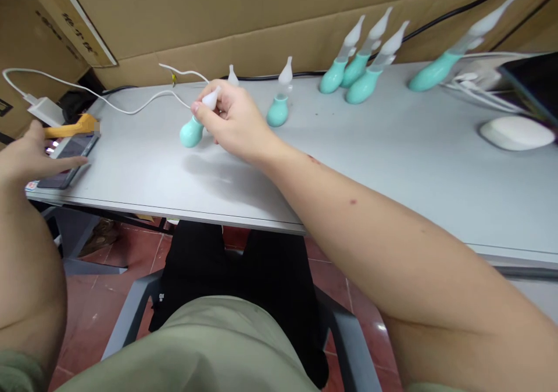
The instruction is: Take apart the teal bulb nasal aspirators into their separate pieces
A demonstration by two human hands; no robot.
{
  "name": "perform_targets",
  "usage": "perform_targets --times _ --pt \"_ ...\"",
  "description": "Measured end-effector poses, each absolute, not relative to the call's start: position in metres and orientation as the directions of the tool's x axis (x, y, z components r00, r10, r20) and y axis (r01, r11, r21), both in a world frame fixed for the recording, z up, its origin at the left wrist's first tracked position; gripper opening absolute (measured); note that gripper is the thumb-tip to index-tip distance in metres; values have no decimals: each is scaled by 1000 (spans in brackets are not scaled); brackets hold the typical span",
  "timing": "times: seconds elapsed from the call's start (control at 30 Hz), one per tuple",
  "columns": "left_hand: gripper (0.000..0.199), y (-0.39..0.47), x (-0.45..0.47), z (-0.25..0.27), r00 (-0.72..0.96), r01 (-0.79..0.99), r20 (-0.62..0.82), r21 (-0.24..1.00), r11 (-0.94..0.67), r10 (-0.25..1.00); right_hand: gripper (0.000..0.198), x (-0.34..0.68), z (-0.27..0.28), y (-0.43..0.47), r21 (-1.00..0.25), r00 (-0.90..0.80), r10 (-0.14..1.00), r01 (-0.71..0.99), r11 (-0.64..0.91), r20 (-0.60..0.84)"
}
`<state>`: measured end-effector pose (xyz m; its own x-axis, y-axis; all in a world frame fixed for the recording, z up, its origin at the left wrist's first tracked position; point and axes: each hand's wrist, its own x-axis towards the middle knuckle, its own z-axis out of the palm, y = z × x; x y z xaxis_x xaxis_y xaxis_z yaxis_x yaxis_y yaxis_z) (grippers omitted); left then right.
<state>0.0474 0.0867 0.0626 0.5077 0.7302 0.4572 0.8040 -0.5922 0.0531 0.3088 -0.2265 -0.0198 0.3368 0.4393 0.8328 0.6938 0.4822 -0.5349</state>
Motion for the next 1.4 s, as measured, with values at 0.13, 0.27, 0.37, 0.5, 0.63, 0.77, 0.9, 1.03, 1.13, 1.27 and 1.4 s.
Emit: perform_targets --times 0.13,0.27,0.37,0.5,0.63,0.77,0.9,1.03,1.13,1.27,1.4 --pt "137 2 90 47 708 337 626 106 -936 326 36 313 -18 -218 -530 328 431 661 531 841" --pt "128 -62 165 38 896 -179 423 70 -981 -133 37 318 -18 -213 -445 259 381 696 563 888" --pt "61 -75 210 46 872 -269 431 25 -963 -233 19 322 -18 -213 -403 265 318 744 533 910" --pt "40 -62 234 60 847 -414 390 57 -909 -361 12 326 -17 -214 -415 297 297 744 524 908" --pt "44 -46 238 61 835 -508 348 190 -840 -426 14 325 -20 -214 -363 259 269 798 482 928" --pt "51 -37 239 57 853 -522 258 387 -760 -454 28 321 -25 -210 -390 224 337 710 586 914" --pt "55 -33 235 58 869 -483 178 512 -710 -463 24 315 -27 -204 -458 269 373 590 665 888" --pt "55 -33 232 60 872 -467 150 540 -700 -466 9 306 -27 -200 -532 374 383 513 674 845" --pt "57 -34 231 60 864 -472 129 542 -695 -486 6 300 -25 -199 -585 424 413 467 663 806" --pt "65 -23 232 60 892 -433 157 569 -699 -425 3 296 -17 -203 -587 540 359 337 736 761" --pt "71 0 239 62 883 -455 369 511 -729 -291 8 295 -14 -211 -501 545 256 365 785 798"
